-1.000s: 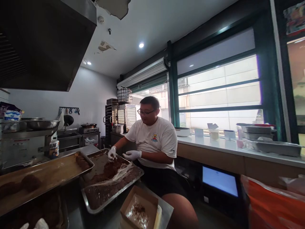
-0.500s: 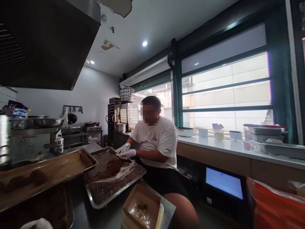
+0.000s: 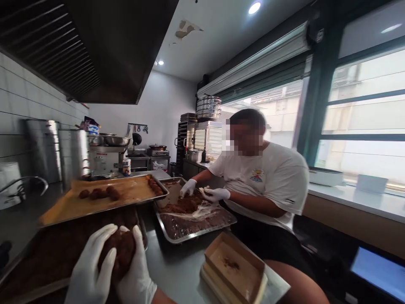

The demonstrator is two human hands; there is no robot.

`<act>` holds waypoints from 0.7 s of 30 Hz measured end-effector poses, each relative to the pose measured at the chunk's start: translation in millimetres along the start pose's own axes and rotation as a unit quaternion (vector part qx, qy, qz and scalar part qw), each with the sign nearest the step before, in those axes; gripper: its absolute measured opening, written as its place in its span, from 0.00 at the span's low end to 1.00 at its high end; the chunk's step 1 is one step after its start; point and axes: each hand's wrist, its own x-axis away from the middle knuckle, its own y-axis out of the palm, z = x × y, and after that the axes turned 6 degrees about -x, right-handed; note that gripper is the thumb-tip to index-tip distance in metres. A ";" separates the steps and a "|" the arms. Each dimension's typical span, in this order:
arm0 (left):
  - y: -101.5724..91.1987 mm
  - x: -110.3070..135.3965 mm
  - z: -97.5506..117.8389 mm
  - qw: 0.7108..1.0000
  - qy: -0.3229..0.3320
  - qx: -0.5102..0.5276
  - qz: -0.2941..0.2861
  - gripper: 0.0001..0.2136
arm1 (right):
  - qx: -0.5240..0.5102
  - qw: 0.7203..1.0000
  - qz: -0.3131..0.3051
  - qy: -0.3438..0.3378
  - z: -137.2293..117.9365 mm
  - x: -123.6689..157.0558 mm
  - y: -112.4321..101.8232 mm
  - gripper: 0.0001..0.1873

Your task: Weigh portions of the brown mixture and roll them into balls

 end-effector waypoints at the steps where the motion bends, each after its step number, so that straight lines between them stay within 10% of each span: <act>1: -0.3 0.1 -0.3 1.000 -0.006 -0.002 -0.002 0.15 | -0.039 0.999 0.009 0.034 9.0 -0.6 0.9 0.29; 13: -4.7 -13.8 -1.6 0.999 0.024 -0.004 0.022 0.09 | -0.119 0.983 0.061 0.129 19.9 -5.6 -2.9 0.18; 21: -17.8 -23.6 -4.5 0.998 -0.013 0.031 0.059 0.11 | -0.189 0.954 -0.062 0.224 24.2 -6.7 -6.2 0.31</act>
